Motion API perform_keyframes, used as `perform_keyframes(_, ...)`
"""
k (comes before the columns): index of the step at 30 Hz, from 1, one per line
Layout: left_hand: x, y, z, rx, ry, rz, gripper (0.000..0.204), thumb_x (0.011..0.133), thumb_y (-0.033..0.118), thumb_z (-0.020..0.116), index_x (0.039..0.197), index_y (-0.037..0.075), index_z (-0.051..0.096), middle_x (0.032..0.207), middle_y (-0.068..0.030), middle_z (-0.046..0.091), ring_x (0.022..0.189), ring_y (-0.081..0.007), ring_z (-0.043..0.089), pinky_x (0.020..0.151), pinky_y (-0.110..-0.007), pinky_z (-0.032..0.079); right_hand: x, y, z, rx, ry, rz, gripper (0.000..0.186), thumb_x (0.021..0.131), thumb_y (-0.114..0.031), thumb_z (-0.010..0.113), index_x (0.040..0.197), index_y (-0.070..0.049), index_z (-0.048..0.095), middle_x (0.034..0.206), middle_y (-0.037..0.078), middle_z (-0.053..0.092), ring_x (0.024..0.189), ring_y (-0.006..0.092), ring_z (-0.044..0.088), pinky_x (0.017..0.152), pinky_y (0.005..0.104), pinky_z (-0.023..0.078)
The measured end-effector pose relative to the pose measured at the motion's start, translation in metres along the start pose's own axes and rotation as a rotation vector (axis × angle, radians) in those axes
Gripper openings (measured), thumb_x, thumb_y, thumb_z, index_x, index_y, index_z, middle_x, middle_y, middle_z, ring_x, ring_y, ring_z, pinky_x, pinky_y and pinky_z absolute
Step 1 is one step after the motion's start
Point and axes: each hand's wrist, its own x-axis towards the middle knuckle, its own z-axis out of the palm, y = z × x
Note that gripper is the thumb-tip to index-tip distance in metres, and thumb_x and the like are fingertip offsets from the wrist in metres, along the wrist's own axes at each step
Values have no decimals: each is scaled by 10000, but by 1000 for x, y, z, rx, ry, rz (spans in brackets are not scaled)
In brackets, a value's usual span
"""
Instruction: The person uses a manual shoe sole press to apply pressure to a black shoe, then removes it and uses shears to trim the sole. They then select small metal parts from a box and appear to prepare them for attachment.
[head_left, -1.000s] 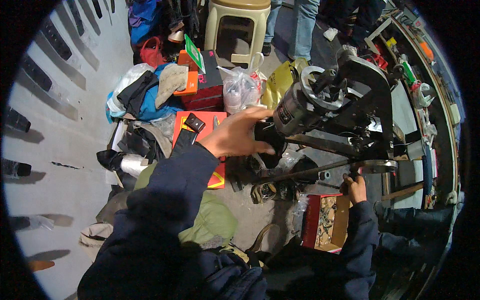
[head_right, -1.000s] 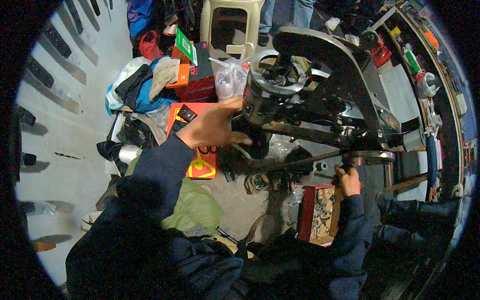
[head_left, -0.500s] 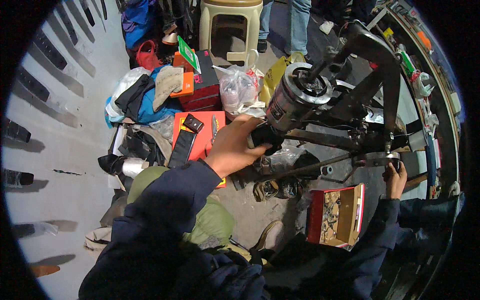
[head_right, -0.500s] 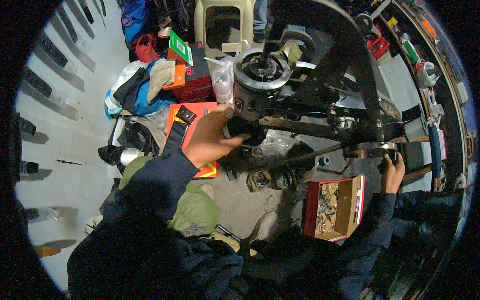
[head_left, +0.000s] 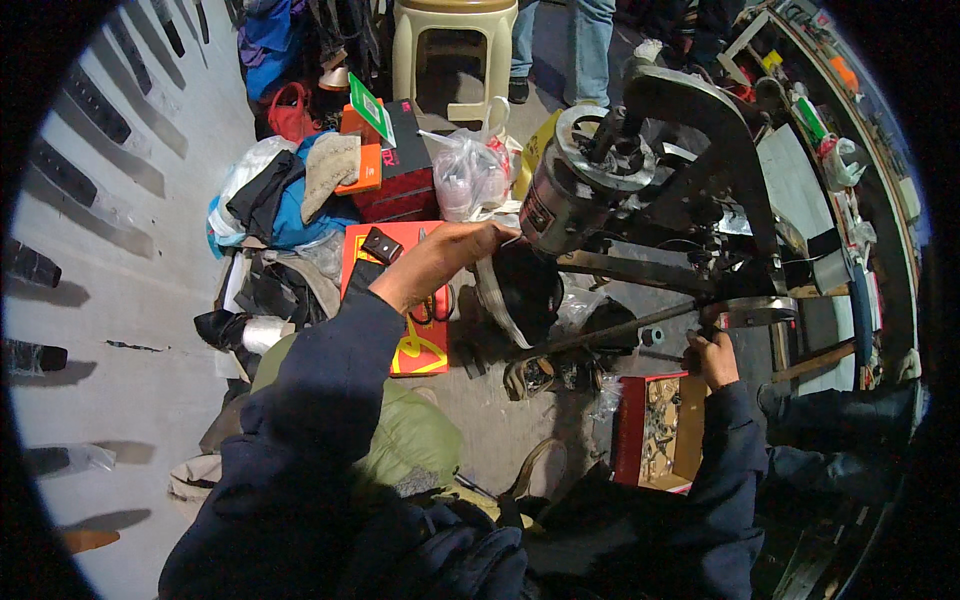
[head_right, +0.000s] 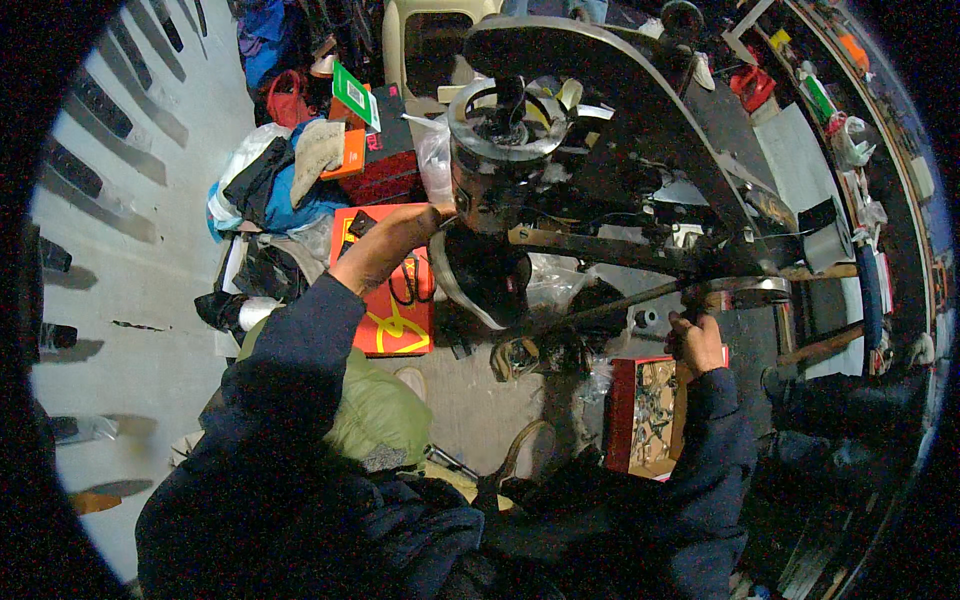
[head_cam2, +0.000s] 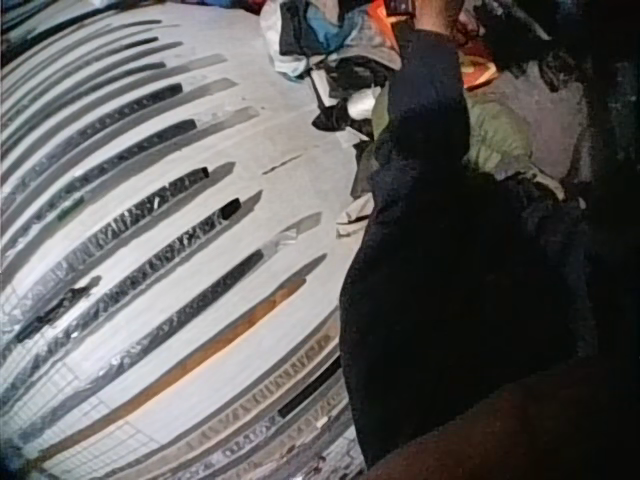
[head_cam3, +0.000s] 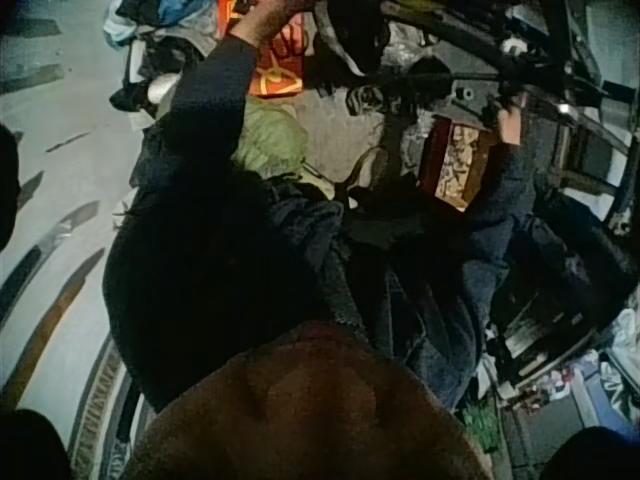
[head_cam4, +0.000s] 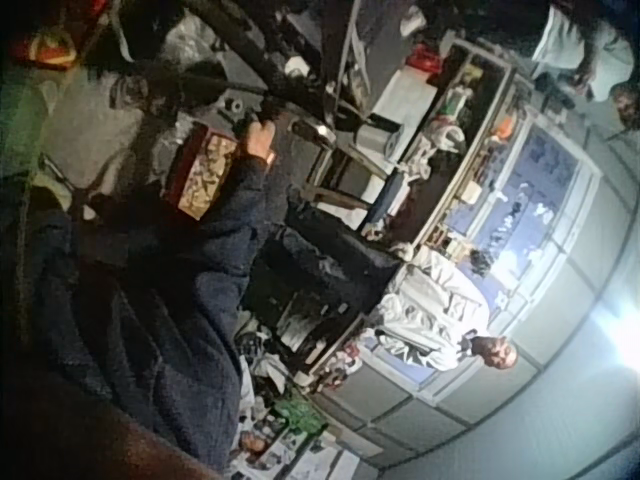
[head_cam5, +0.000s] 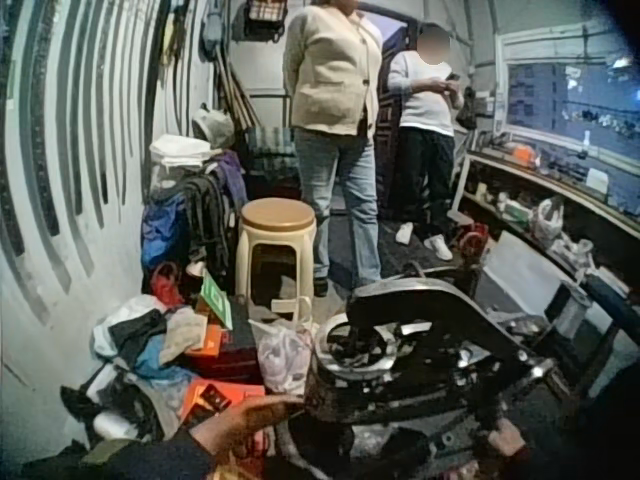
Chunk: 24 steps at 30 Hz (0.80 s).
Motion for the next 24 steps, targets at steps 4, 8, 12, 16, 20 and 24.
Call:
perform_keyframes(4,13,7,9,67,-133,169,357,991,221,696,1310,65,661,1190,3,672,1090,-90,561,963,-287,457,-11,-20,13,21,4,16,204,944,-164,665,971,-22,521,698,96,583,508,211,558,469,351,431)
perform_keyframes(8,16,23,44,476,111,121,556,847,398,816,1271,71,670,1074,-96,724,962,-197,679,860,-335,515,-10,-17,14,14,44,1,220,943,-173,678,976,-23,521,680,87,573,515,212,565,468,351,426)
perform_keyframes(12,4,26,62,596,315,187,688,732,525,860,1198,53,676,1042,-167,727,1009,-324,705,852,-396,532,-8,-15,11,-4,29,26,216,950,-167,674,965,-18,519,677,84,573,520,208,566,470,347,426)
perform_keyframes(16,-15,17,57,614,373,275,551,770,297,869,1200,34,647,1182,-169,682,1131,-326,658,969,-381,497,-12,-19,15,-69,81,12,194,961,-155,666,944,-16,532,694,96,593,543,206,581,506,350,458)
perform_keyframes(20,-19,12,46,479,296,225,566,786,156,875,1260,-7,610,1159,-138,697,1091,-211,651,981,-333,499,-28,-37,9,-2,-29,-111,207,929,-149,706,938,17,583,799,71,626,695,167,608,613,338,486)
perform_keyframes(24,-12,8,38,402,221,252,563,813,135,868,1293,-8,610,1156,-99,704,1062,-146,638,960,-313,509,-47,-78,-28,-84,314,-416,175,958,-177,683,1032,-26,636,799,18,637,648,133,589,578,286,462)
